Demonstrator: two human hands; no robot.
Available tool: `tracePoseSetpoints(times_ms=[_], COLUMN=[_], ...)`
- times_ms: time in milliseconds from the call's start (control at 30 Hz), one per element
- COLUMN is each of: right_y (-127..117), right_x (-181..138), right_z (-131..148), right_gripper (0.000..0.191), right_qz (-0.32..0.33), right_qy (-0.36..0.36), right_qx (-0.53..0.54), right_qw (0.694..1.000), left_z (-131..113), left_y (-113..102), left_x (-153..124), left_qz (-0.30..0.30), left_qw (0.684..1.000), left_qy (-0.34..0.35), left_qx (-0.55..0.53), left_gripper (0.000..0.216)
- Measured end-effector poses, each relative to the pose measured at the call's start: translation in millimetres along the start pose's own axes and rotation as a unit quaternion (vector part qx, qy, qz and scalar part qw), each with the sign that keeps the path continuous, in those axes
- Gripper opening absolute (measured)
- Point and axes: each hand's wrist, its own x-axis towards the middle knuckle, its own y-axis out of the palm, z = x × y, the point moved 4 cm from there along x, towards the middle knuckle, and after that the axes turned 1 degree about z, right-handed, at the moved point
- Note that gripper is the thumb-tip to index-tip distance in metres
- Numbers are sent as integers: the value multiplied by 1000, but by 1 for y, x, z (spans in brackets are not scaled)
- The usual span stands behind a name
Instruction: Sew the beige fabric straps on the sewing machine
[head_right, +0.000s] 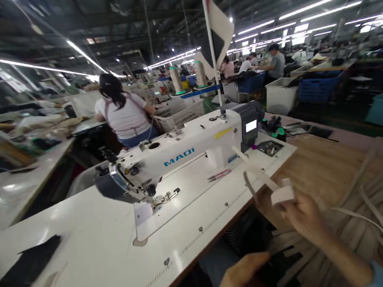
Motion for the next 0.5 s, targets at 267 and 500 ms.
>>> tracePoseSetpoints(times_ms=[267, 500], right_y=[86, 90], right_x=[-60, -84], right_z=[-5, -8], right_gripper=[38, 55], right_qz=[147, 427], right_qy=[-14, 42], right_qx=[74, 81], right_qw=[986, 900], left_z=[6, -17], left_y=[9, -50], left_x=[58, 30], left_qz=[-280, -372], left_qw=[903, 810], left_qy=[-33, 59], left_qx=[-323, -451], left_gripper=[53, 46])
